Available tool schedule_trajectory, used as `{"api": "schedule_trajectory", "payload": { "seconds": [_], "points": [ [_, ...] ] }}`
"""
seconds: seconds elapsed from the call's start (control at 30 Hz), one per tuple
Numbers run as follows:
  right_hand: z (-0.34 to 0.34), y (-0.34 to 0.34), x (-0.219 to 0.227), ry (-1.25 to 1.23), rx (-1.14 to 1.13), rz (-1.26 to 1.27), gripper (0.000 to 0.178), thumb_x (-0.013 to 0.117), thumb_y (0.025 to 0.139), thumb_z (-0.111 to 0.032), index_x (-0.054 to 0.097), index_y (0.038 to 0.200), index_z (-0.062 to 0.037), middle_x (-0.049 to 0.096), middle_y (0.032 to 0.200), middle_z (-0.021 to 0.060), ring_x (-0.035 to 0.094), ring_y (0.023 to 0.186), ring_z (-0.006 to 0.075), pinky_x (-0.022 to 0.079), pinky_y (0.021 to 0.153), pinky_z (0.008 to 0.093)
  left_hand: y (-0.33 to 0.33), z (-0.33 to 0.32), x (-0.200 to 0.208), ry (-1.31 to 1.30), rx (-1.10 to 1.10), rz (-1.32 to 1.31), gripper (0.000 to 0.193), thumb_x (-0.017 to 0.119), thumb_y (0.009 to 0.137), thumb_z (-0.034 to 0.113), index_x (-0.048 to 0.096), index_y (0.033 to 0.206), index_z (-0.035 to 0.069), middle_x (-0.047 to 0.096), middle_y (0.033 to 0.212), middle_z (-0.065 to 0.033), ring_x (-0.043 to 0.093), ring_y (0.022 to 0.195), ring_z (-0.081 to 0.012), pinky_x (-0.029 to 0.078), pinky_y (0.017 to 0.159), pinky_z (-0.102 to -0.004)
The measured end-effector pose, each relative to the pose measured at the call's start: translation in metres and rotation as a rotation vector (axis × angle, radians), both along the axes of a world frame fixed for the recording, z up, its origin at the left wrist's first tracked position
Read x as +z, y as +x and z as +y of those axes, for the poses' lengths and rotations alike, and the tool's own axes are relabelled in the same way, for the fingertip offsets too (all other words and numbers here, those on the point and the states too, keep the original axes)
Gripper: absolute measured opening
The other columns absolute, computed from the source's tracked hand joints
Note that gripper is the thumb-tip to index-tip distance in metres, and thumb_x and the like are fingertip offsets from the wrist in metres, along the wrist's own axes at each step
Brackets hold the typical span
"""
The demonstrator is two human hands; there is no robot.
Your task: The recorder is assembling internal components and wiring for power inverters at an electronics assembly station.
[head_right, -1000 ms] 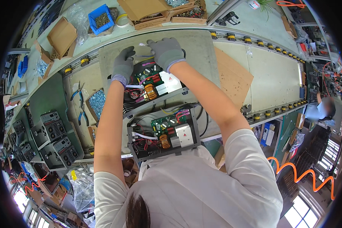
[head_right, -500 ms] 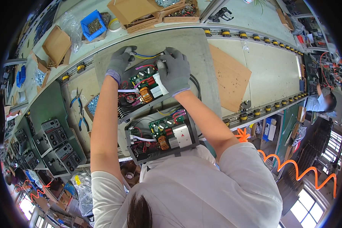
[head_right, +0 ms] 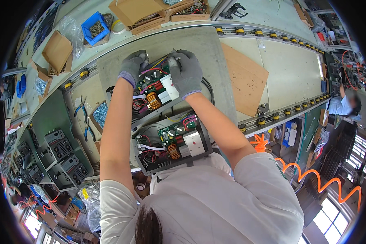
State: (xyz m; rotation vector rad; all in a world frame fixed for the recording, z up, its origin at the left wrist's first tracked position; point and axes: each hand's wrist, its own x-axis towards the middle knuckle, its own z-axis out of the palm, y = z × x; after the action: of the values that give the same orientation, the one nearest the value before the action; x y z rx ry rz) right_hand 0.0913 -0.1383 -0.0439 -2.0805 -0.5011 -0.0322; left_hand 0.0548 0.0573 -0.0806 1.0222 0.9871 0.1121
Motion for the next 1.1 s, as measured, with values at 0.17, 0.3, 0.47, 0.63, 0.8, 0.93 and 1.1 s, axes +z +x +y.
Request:
{"api": "schedule_trajectory", "payload": {
  "seconds": [0.17,0.3,0.47,0.63,0.8,0.93,1.1],
  "points": [
    [0.001,0.001,0.004,0.059,-0.018,0.056,0.022,0.071,0.090,-0.028,0.075,0.107,-0.0136,0.066,0.113,0.0136,0.064,0.102,0.0342,0.052,0.089,0.0411,-0.005,-0.002,-0.002,-0.236,0.117,-0.057,0.025,0.066,0.096,0.007,0.069,0.121,0.000,0.071,0.108,-0.0096,0.069,0.090,-0.0172,0.058,0.075,-0.0220],
    [0.009,0.009,0.012,-0.214,0.025,-0.158,0.026,0.073,0.085,-0.031,0.076,0.108,-0.0177,0.069,0.101,0.0083,0.064,0.093,0.0309,0.049,0.084,0.0423,-0.013,-0.012,0.009,0.287,-0.367,0.174,0.024,0.065,0.098,0.009,0.069,0.121,0.004,0.072,0.098,-0.0076,0.068,0.082,-0.0145,0.057,0.068,-0.0244],
    [0.030,0.006,0.013,-0.383,0.157,-0.311,0.037,0.071,0.082,-0.026,0.071,0.120,-0.0237,0.071,0.090,0.0024,0.062,0.094,0.0265,0.043,0.088,0.0447,-0.016,-0.027,0.025,0.374,-0.184,-0.212,0.027,0.062,0.099,0.013,0.066,0.125,0.008,0.072,0.093,-0.0069,0.068,0.072,-0.0140,0.056,0.060,-0.0272],
    [0.037,0.002,0.007,-0.456,0.286,-0.424,0.043,0.068,0.081,-0.018,0.070,0.124,-0.0242,0.074,0.094,0.0005,0.060,0.099,0.0245,0.035,0.101,0.0472,-0.018,-0.027,0.025,0.276,-0.142,-0.102,0.023,0.053,0.100,0.004,0.060,0.122,0.004,0.070,0.096,-0.0093,0.069,0.075,-0.0145,0.057,0.062,-0.0277],
    [0.038,0.007,0.006,-0.458,0.282,-0.413,0.030,0.067,0.084,-0.019,0.073,0.114,-0.0217,0.073,0.097,0.0000,0.060,0.099,0.0246,0.036,0.101,0.0467,-0.022,-0.019,0.008,0.189,-0.122,-0.256,0.024,0.057,0.098,0.006,0.064,0.120,0.002,0.071,0.096,-0.0094,0.068,0.078,-0.0138,0.056,0.064,-0.0270],
    [0.033,0.005,0.007,-0.249,0.137,-0.422,0.017,0.069,0.086,-0.023,0.075,0.101,-0.0186,0.072,0.104,0.0024,0.061,0.101,0.0277,0.039,0.100,0.0452,-0.030,-0.022,0.003,0.440,-0.300,-0.141,0.032,0.064,0.094,0.010,0.066,0.125,0.001,0.074,0.101,-0.0105,0.069,0.084,-0.0136,0.056,0.070,-0.0275],
    [0.007,-0.004,0.007,-0.186,0.044,-0.354,0.015,0.068,0.088,-0.027,0.074,0.097,-0.0166,0.066,0.119,0.0098,0.058,0.110,0.0344,0.044,0.094,0.0476,-0.027,-0.027,0.011,0.469,-0.265,0.019,0.038,0.067,0.093,0.011,0.065,0.130,0.002,0.073,0.115,-0.0131,0.070,0.097,-0.0165,0.056,0.080,-0.0271]
  ]
}}
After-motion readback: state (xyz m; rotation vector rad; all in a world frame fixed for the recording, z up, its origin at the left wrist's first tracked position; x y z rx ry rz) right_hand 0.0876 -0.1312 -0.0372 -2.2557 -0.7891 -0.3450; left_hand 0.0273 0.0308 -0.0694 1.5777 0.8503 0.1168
